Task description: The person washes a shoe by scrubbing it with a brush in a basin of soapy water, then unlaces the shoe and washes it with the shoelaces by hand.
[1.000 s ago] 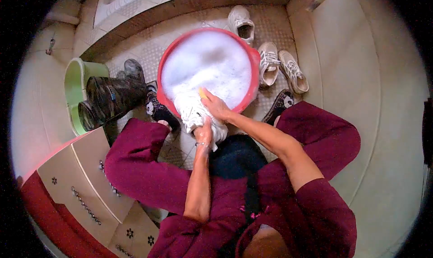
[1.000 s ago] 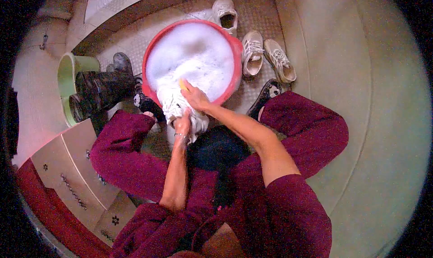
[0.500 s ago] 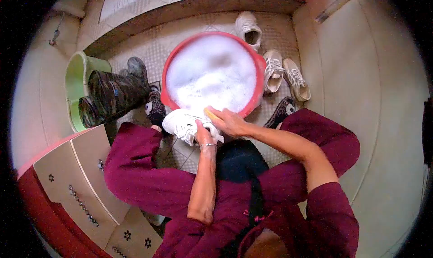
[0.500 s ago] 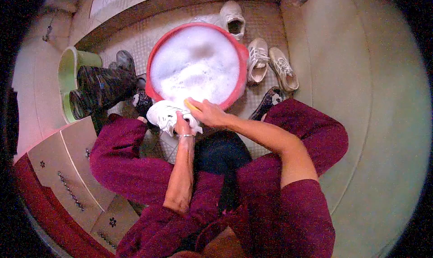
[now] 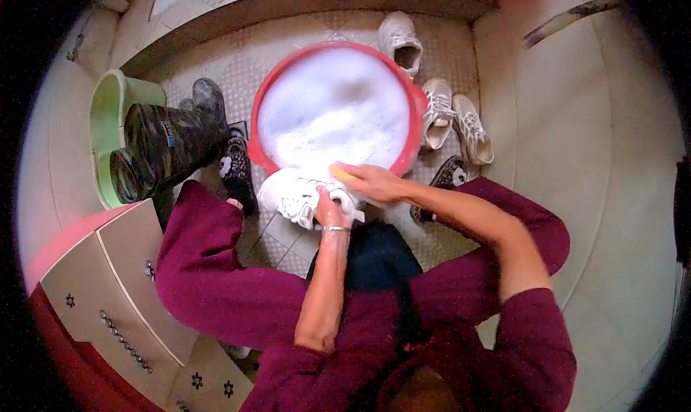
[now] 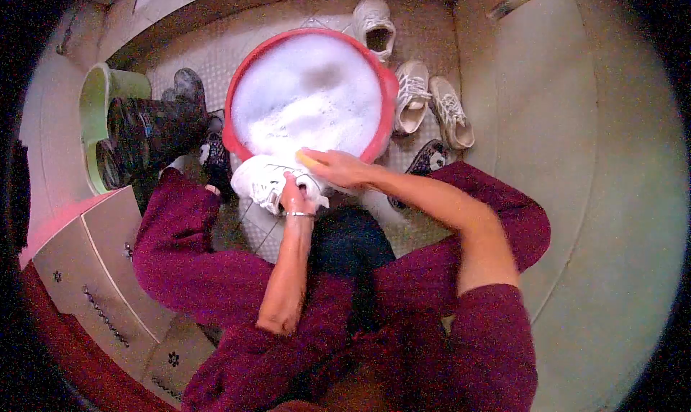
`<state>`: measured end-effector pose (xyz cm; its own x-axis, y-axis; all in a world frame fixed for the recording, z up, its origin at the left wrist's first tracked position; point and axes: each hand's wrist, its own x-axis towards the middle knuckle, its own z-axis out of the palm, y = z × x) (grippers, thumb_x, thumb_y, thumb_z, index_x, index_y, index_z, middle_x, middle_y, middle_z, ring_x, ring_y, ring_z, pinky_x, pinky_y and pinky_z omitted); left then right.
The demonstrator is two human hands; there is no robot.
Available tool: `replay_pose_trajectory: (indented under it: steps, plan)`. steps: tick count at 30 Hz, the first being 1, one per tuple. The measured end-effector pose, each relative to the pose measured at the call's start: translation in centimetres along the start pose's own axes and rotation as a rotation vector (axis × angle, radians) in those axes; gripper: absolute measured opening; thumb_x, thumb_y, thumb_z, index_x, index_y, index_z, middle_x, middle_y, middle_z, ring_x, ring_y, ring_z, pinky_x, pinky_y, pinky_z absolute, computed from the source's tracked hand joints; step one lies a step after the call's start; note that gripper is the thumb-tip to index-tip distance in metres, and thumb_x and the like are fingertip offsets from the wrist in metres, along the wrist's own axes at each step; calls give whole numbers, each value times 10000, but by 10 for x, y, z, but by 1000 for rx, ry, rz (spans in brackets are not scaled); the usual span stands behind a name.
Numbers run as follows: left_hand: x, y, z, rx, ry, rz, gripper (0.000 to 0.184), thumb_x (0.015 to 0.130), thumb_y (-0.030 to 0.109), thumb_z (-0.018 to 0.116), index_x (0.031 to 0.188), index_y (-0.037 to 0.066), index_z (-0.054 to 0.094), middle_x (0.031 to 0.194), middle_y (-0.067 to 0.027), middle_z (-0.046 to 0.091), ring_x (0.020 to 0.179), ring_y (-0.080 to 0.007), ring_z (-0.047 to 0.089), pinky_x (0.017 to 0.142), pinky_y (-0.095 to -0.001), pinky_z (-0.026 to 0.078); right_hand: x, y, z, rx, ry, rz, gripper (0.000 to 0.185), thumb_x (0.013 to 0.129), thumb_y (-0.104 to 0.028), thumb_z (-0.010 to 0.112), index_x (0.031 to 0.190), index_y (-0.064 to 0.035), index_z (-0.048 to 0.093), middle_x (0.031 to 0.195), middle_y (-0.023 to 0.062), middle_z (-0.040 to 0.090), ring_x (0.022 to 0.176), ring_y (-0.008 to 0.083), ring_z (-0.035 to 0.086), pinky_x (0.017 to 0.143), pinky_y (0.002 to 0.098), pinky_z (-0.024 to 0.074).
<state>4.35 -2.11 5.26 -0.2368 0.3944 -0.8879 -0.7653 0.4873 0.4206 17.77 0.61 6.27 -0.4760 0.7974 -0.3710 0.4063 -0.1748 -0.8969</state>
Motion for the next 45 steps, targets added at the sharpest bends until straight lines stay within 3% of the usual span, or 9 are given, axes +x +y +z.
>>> replay_pose_trajectory:
  steps: [7, 14, 17, 19, 22, 26, 30, 40, 45]
  plan:
    - [18, 0, -15, 28, -93, -12, 373, 916, 289, 402, 1127, -16, 448, 1023, -118, 553, 900, -240, 563, 810, -381, 477, 37, -33, -16, 12, -208, 219, 533, 884, -485, 299, 1298, -159, 385, 1223, 184, 480, 1115, 304, 465, 930, 330, 346]
    - [24, 2, 4, -170, -151, -94, 517, 910, 451, 293, 1116, 7, 459, 1069, -123, 543, 967, -268, 531, 869, -401, 431, -14, -15, -16, 143, 103, 25, 475, 890, -409, 353, 1286, -151, 401, 1248, 172, 459, 1154, 295, 441, 975, 322, 318]
    - [42, 9, 14, -158, -109, -89, 566, 878, 545, 307, 1036, 39, 506, 962, -82, 566, 852, -210, 530, 790, -321, 440, 46, -21, -23, 87, -53, 340, 534, 860, -408, 417, 1291, -94, 389, 1249, 175, 460, 1151, 261, 443, 955, 301, 326]
    - [55, 12, 23, -7, -133, -82, 522, 878, 527, 351, 1023, 55, 522, 937, -75, 561, 819, -191, 515, 745, -294, 431, 70, 22, 0, 106, 310, 250, 525, 816, -459, 400, 1274, -202, 422, 1195, 197, 494, 1098, 329, 480, 931, 370, 363]
    - [42, 6, 22, 276, -222, -150, 482, 873, 512, 386, 927, 65, 557, 783, -32, 585, 684, -154, 540, 662, -325, 456, 51, 39, -9, 86, 169, 274, 540, 797, -448, 415, 1270, -186, 426, 1191, 200, 496, 1096, 333, 482, 935, 363, 362]
    - [32, 0, 23, 331, -430, -134, 420, 892, 409, 430, 1042, 27, 520, 990, -86, 573, 862, -185, 550, 748, -284, 454, 46, 44, 7, 156, 317, 273, 560, 797, -415, 430, 1292, -156, 390, 1138, 219, 525, 1052, 342, 511, 903, 369, 386]
    - [17, 5, 30, 298, -189, -114, 365, 905, 333, 434, 1053, 9, 514, 1017, -99, 568, 912, -191, 545, 808, -304, 446, 11, 17, 6, 151, 255, 299, 543, 829, -318, 446, 1316, -97, 347, 1197, 195, 500, 1093, 249, 491, 922, 309, 358]
    - [48, 21, 18, 11, -199, -120, 292, 921, 266, 388, 1025, 33, 530, 993, -109, 584, 907, -236, 560, 837, -387, 455, 60, 1, -4, -36, 382, 252, 558, 809, -403, 417, 1287, -117, 387, 925, 257, 577, 844, 390, 558, 752, 405, 428]
    - [46, 28, 21, 68, -120, -84, 325, 921, 259, 385, 1078, -10, 476, 1093, -126, 535, 987, -254, 524, 888, -391, 424, 4, -13, 19, 92, 307, 208, 549, 812, -372, 419, 1318, -175, 337, 975, 301, 535, 900, 413, 533, 785, 438, 416]
